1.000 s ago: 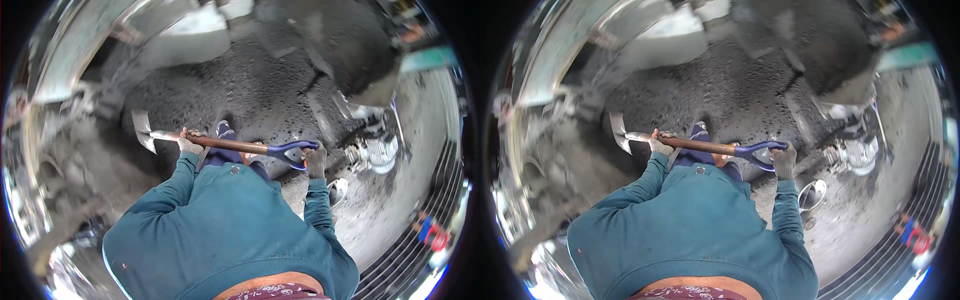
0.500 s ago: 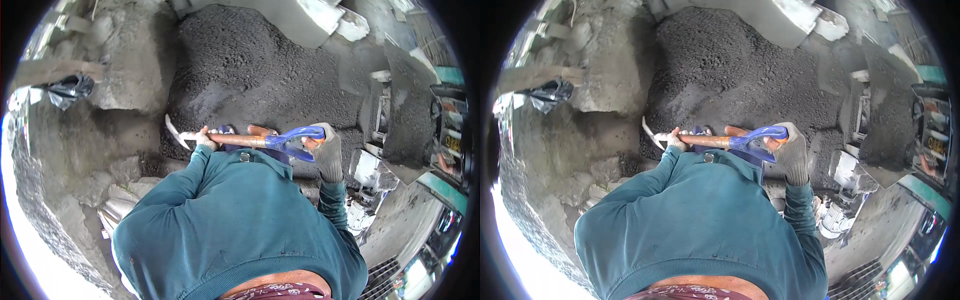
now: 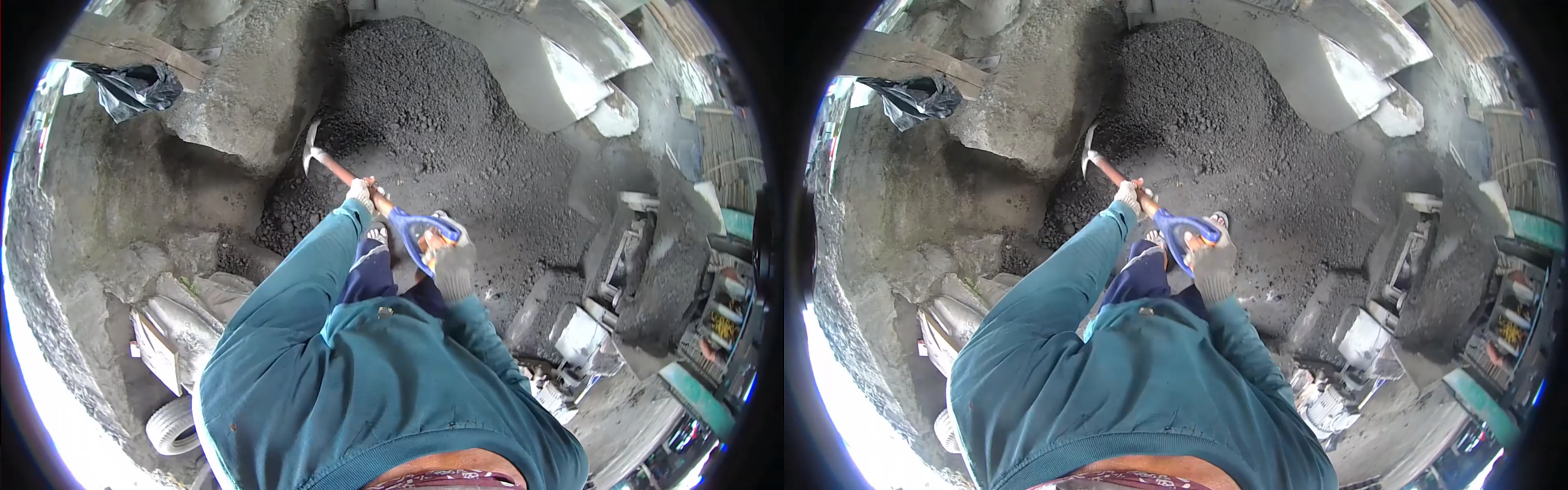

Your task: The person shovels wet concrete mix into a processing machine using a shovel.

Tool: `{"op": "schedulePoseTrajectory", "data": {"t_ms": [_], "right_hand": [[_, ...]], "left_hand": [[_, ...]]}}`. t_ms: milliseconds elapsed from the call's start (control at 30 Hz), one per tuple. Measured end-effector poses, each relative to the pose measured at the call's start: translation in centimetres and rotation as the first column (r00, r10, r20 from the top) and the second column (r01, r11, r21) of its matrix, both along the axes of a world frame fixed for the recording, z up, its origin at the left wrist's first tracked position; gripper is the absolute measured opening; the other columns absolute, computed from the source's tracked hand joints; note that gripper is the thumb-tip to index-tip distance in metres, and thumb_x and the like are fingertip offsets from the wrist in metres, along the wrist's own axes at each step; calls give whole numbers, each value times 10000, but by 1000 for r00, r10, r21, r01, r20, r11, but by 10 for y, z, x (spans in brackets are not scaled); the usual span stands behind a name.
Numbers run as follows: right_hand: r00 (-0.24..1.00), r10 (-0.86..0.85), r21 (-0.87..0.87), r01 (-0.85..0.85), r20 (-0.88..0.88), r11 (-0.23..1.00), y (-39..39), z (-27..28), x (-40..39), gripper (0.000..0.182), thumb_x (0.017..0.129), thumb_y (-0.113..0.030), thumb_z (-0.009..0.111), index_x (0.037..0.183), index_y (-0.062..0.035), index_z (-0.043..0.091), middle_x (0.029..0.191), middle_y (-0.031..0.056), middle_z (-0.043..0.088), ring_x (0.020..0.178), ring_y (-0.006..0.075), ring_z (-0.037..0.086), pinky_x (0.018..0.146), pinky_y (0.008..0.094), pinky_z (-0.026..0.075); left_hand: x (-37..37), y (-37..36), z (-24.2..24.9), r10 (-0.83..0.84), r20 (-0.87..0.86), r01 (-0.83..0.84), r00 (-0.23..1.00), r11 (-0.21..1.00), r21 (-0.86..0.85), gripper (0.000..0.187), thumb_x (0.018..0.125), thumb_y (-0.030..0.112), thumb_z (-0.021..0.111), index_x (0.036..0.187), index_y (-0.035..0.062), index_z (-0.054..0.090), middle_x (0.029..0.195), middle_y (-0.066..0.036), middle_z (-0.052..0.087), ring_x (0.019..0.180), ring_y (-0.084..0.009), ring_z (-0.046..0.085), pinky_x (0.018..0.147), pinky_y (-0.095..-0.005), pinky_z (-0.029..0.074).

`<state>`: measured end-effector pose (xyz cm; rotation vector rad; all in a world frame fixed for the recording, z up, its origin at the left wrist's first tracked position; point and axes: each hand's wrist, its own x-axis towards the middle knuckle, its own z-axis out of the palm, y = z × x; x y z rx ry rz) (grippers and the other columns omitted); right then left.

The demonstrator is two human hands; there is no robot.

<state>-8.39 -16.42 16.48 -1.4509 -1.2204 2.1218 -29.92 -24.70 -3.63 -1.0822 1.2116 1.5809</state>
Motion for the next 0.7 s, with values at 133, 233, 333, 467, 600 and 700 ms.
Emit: {"op": "schedulePoseTrajectory", "data": {"t_ms": [133,233,333,467,600,700], "right_hand": [[1000,-15,-165,15,1,986,45,-72,-88,392,843,-60,717,1199,-41,554,766,79,631,500,160,565,419,297,450],[987,29,-439,42,155,897,68,-176,-114,366,868,-77,694,1197,-40,540,792,78,619,535,191,573,472,348,498],[985,-134,-580,171,106,796,71,-205,-26,275,888,-72,664,1136,-52,546,833,86,616,599,227,592,519,382,508],[976,-88,-308,148,199,940,72,-136,107,190,892,-151,614,1079,-124,589,790,77,592,626,253,560,623,423,511],[869,-385,-315,476,310,821,86,-122,246,299,774,42,684,1055,-26,610,795,55,615,581,173,567,474,320,478],[857,-378,-37,416,349,909,84,-43,232,200,774,8,688,959,-35,624,764,51,609,587,178,572,458,317,455]], "left_hand": [[-45,51,-38,164,-88,-163,983,987,12,195,876,275,581,923,87,553,745,-109,563,628,-292,575,585,-484,511],[-48,95,3,-195,-32,168,980,909,-381,154,890,244,581,946,111,529,764,-82,553,599,-265,549,564,-483,500],[-17,93,-93,-351,86,357,932,855,-377,232,908,290,556,980,69,562,915,-138,625,741,-287,617,638,-539,521],[100,75,-147,-193,268,224,944,970,-91,267,903,308,576,991,58,542,909,-167,617,798,-341,625,706,-587,507],[223,86,-178,-371,416,387,830,921,48,216,895,286,585,961,85,539,833,-150,589,718,-361,598,687,-588,506],[240,121,-78,-241,129,264,962,943,-204,162,954,233,532,868,100,566,725,-104,583,565,-289,559,478,-448,463]]}}
